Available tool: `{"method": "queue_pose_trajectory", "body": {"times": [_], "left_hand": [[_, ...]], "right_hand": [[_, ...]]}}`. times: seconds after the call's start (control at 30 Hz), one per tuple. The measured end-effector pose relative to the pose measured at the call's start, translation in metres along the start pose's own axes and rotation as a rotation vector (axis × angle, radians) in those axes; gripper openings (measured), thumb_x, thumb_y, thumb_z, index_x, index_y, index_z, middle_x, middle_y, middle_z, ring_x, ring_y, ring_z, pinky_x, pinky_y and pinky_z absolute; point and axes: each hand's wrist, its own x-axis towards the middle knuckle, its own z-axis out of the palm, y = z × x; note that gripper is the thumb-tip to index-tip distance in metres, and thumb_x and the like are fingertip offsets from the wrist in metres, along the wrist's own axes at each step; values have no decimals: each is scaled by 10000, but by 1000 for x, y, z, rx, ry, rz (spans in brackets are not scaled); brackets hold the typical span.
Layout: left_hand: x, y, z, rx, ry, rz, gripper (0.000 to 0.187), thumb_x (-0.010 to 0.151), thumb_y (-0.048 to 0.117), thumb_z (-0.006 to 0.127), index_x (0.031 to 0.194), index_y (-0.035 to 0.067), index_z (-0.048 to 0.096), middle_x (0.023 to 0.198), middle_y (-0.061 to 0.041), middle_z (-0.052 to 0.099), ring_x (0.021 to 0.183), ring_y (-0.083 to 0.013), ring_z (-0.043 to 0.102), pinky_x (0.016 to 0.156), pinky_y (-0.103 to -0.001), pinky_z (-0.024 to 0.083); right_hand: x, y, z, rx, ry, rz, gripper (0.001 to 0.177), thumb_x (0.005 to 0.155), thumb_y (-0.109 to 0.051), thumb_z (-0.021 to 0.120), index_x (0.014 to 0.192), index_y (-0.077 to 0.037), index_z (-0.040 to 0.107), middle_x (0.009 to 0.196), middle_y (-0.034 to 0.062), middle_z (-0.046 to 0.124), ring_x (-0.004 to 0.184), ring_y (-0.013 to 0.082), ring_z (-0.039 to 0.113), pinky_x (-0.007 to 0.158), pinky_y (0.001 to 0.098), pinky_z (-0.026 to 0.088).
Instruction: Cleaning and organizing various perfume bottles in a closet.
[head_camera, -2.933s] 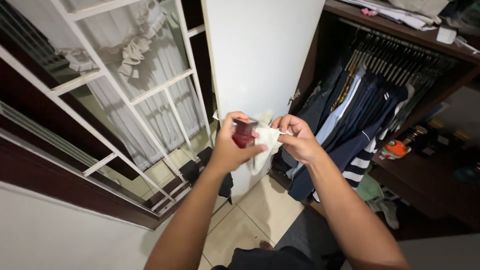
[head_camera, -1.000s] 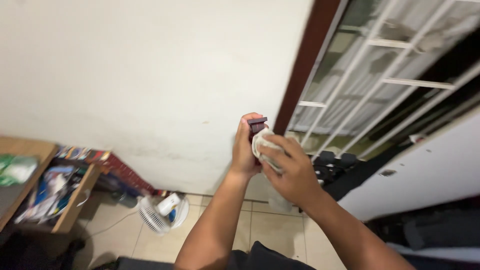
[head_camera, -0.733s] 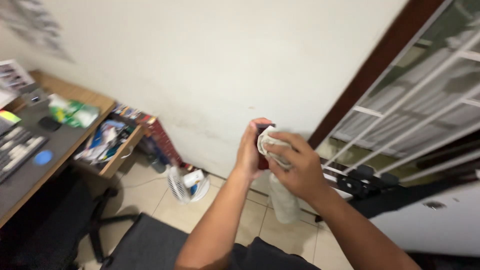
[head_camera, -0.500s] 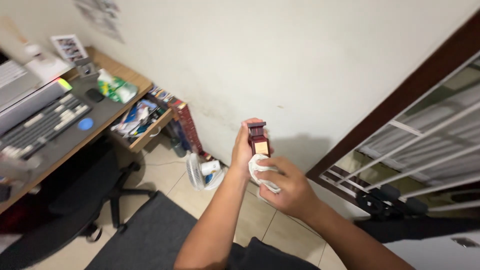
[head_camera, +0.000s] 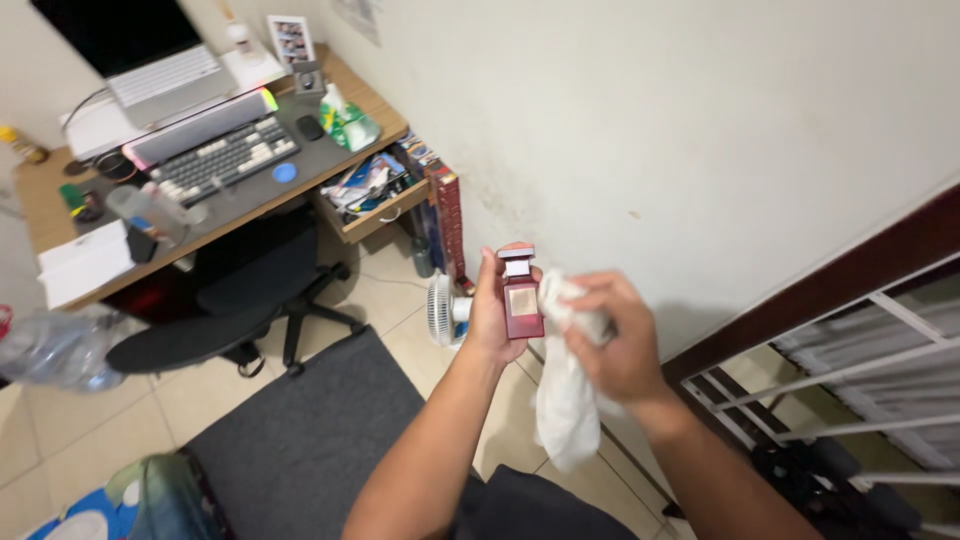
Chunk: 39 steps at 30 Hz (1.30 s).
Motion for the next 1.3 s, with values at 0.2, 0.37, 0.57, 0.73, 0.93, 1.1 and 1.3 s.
{"method": "queue_pose_trajectory", "body": {"times": [0.2,0.37,0.57,0.73,0.93,1.1,1.3], "left_hand": [[-32,8,8,126,28,212,465,1070,453,597,1339,75,565,976,-75,652,832,-154,638,693,-284,545],[-64,9,-3,157,130,238,582,1043,461,581,1406,6,563,1078,-89,670,900,-193,679,763,-318,567],[-105,10,35,202,300,264,500,1036,451,445,1342,73,562,1147,-91,689,958,-181,692,854,-340,587],[-118,10,8,363,366,314,538,1089,484,387,1259,17,593,1097,-123,692,916,-196,665,828,-332,566],[-126,21,-4,215,351,205,583,1079,536,376,1192,11,604,989,-125,671,812,-205,659,711,-360,566],[-128,38,9,15,333,43,541,1058,498,358,1195,34,599,1070,-115,679,924,-202,698,826,-351,596],[-118,82,-57,93,84,138,553,1109,549,372,1187,53,604,1016,-73,644,804,-208,647,704,-363,572]], "right_hand": [[-28,-3,36,438,91,209,157,908,-21,683,1036,-3,593,1148,124,572,1105,194,575,1011,291,439],[-47,-4,34,435,-32,139,151,887,-2,701,985,-10,586,1097,106,583,1072,189,581,998,293,446],[-52,-17,50,488,41,189,165,892,0,710,1020,-8,606,1172,124,554,1087,202,582,988,303,456],[-63,-43,59,415,-1,114,173,876,-5,730,1003,-7,612,1160,140,560,1135,246,604,1029,320,455],[-57,-59,58,280,-116,104,170,744,-30,766,858,-12,641,1005,117,580,1068,256,673,887,339,538],[-30,-80,73,130,13,17,206,799,-27,775,996,-14,716,1173,147,620,970,244,701,857,339,555],[-36,-99,118,16,-109,-12,292,675,-17,795,963,-20,752,1013,116,647,749,209,675,656,314,545]]}}
